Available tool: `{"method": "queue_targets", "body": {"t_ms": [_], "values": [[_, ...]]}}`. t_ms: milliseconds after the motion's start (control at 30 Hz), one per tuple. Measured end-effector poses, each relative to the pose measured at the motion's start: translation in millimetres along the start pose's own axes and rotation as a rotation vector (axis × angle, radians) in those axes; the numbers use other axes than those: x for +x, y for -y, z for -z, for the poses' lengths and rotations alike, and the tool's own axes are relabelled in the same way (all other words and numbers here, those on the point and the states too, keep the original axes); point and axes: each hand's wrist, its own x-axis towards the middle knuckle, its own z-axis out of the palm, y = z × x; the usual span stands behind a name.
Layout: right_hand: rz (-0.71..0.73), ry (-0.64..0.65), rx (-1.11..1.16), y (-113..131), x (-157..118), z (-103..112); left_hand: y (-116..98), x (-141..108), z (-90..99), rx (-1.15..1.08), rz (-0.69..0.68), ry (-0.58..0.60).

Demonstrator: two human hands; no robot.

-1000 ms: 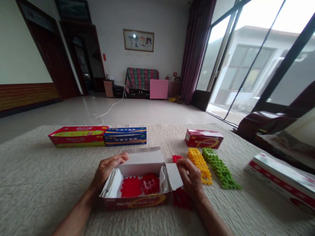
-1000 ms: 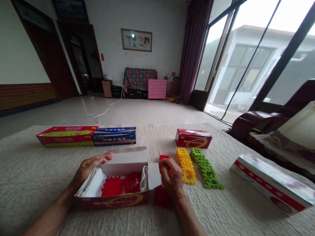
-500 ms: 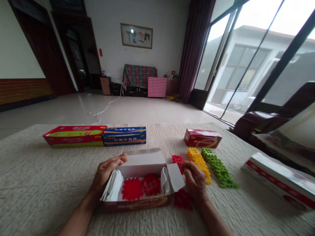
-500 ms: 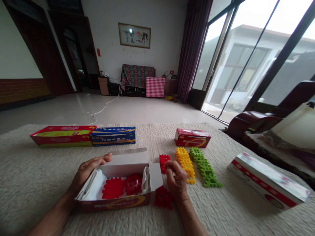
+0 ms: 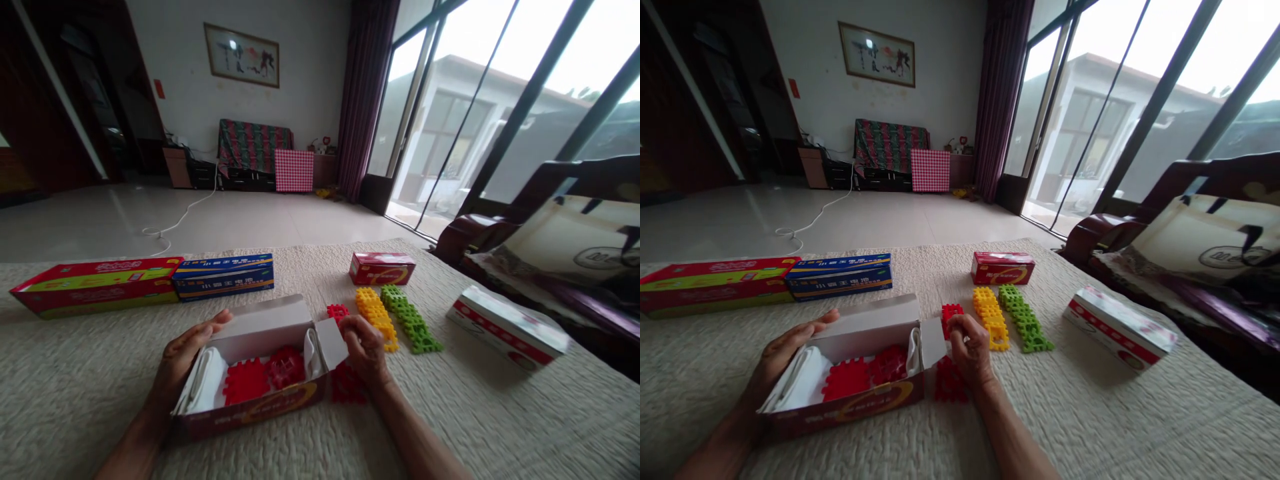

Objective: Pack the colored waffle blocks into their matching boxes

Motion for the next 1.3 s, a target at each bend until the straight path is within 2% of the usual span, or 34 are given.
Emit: {"method": "queue_targets", "body": {"t_ms": [167, 300, 367, 500, 567, 667, 800, 933, 1067, 1133, 1200, 1233, 1300], "values": [[0.037, -0.055, -0.066, -4.1, -0.1, 3.0, 0.9, -0.5, 1.9, 0.015, 0.012, 0.011], [0.087, -0.066, -0.170, -5.1, 17.6, 18.6, 0.1, -1.0, 2.5, 0.007, 0.011, 0.045], [0.125, 0.038, -0.224, -5.2, 34.0, 27.6, 0.7, -0.7, 2.9, 0.014, 0.010, 0.053], [0.206, 0.423, -0.331, -13.1, 67.2, 34.3, 2.8, -0.6, 3.8, 0.023, 0.003, 0.058], [0.214, 0.560, -0.396, -20.3, 77.5, 31.5, 3.1, -1.0, 3.7, 0.016, -0.002, 0.056], [0.205, 0.670, -0.484, -28.0, 83.8, 25.0, 2.9, -1.1, 3.0, 0.004, -0.015, 0.054], [0.195, 0.748, -0.553, -27.9, 83.5, 19.4, 3.2, -0.7, 2.5, -0.009, -0.020, 0.075], [0.190, 0.759, -0.567, -25.9, 82.4, 20.9, 1.8, -2.5, 0.3, -0.018, -0.008, 0.066], [0.180, 0.669, -0.565, -15.4, 84.5, 33.7, -1.0, -4.2, -3.9, -0.028, -0.022, 0.041], [0.175, 0.547, -0.526, 2.4, 85.7, 40.3, -2.5, -4.2, -5.6, -0.030, -0.025, 0.041], [0.189, 0.403, -0.413, 30.1, 84.3, 41.7, -4.1, -3.9, -6.7, -0.022, -0.031, 0.053], [0.208, 0.370, -0.340, 46.4, 81.8, 39.6, -5.0, -3.8, -7.1, -0.014, -0.035, 0.056], [0.256, 0.408, -0.241, 78.8, 72.9, 29.8, -6.5, -3.6, -7.8, 0.003, -0.035, 0.053]]}}
